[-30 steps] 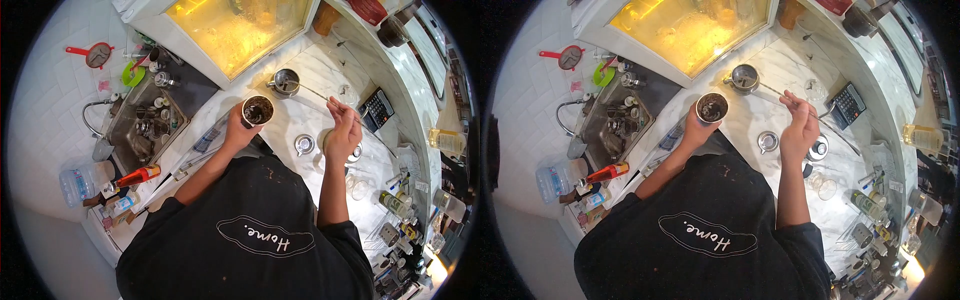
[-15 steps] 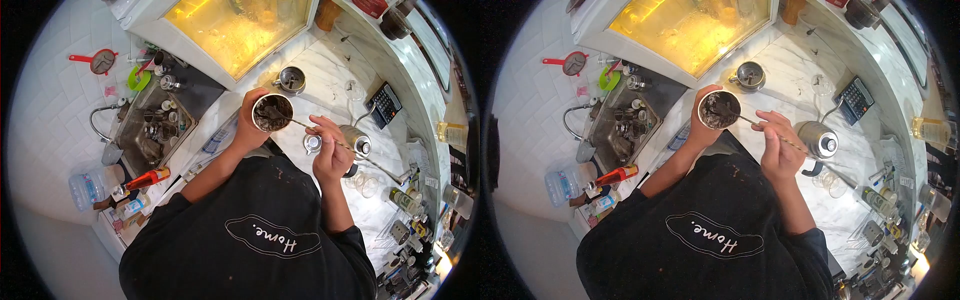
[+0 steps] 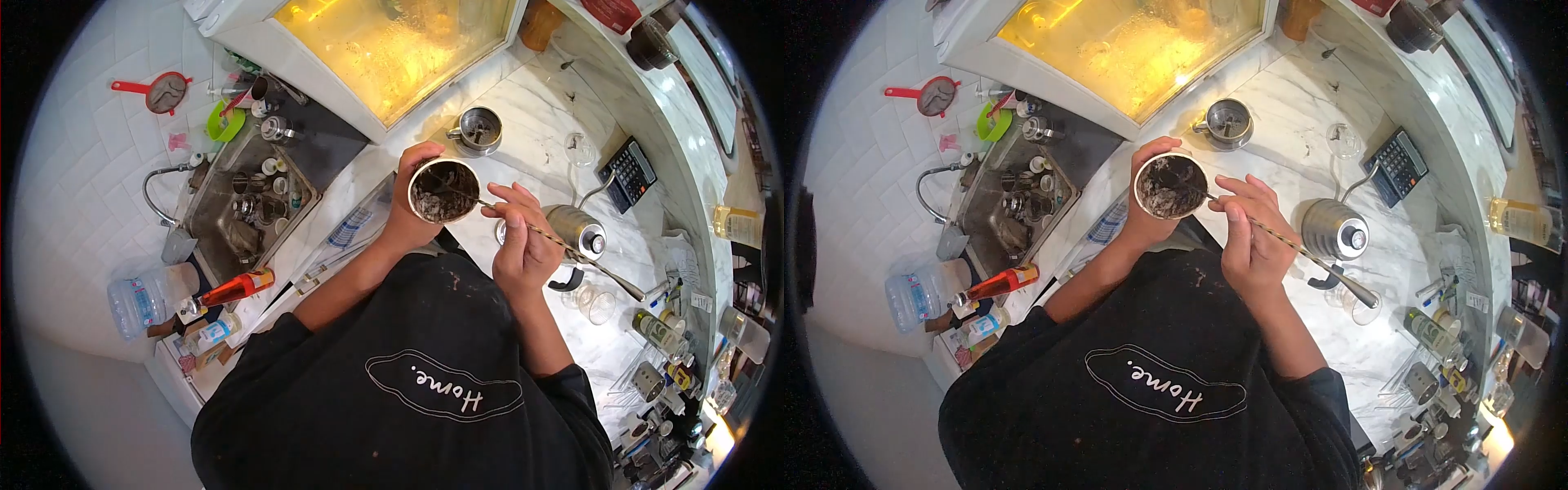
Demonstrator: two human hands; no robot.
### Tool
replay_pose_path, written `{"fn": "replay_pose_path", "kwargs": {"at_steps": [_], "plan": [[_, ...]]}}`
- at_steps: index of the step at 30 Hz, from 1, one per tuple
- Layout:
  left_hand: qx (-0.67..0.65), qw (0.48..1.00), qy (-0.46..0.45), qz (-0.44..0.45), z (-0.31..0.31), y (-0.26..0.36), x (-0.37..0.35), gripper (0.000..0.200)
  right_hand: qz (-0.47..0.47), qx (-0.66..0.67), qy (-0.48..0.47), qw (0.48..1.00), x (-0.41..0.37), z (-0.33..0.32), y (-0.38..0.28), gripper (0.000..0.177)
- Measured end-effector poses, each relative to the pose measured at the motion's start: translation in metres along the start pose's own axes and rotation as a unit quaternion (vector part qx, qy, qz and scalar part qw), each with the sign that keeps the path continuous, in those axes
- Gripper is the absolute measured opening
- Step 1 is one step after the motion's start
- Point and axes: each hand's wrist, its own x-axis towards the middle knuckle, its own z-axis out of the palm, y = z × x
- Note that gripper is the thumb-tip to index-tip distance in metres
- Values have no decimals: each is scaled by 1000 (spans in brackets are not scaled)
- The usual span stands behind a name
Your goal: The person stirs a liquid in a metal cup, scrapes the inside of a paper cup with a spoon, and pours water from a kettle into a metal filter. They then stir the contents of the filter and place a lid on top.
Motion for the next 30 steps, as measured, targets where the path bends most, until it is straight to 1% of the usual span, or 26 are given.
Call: {"fn": "replay_pose_path", "kwargs": {"at_steps": [1, 3, 7, 12, 14, 16, 19, 22, 25, 28, 30], "plan": [[-1, 1000, -1, 6, 1, 1, 0, 88, 3, -1, 13, 1000, -1, 2, 0, 22], [-7, 1000, 13, -16, 6, 1, -3, 89, -4, -28, 25, 999, -2, 6, -2, 25], [-35, 996, 28, -77, 14, 8, -10, 89, 5, -48, 36, 998, -10, 6, 6, 31], [-8, 999, 29, -37, 14, 5, -10, 89, 44, 11, 81, 996, -19, 15, 15, 34], [2, 999, 33, -25, 17, 4, -10, 89, 69, 29, 108, 991, -19, 17, 13, 31], [5, 999, 39, -22, 20, 3, -12, 90, 114, 53, 148, 981, -11, 20, -1, 27], [55, 997, 53, -5, 23, 0, -14, 91, 130, 78, 163, 975, -9, 22, -1, 26], [-3, 998, 50, -25, 26, 0, -15, 92, 149, 90, 161, 972, -8, 23, -1, 27], [26, 998, 51, -20, 25, -2, -19, 91, 160, 122, 167, 965, -11, 24, 2, 28], [69, 995, 66, 24, 28, -3, -20, 89, 186, 138, 174, 957, -8, 23, 0, 29], [34, 997, 71, 0, 29, -4, -22, 89, 186, 132, 168, 959, -8, 20, 3, 30]]}}
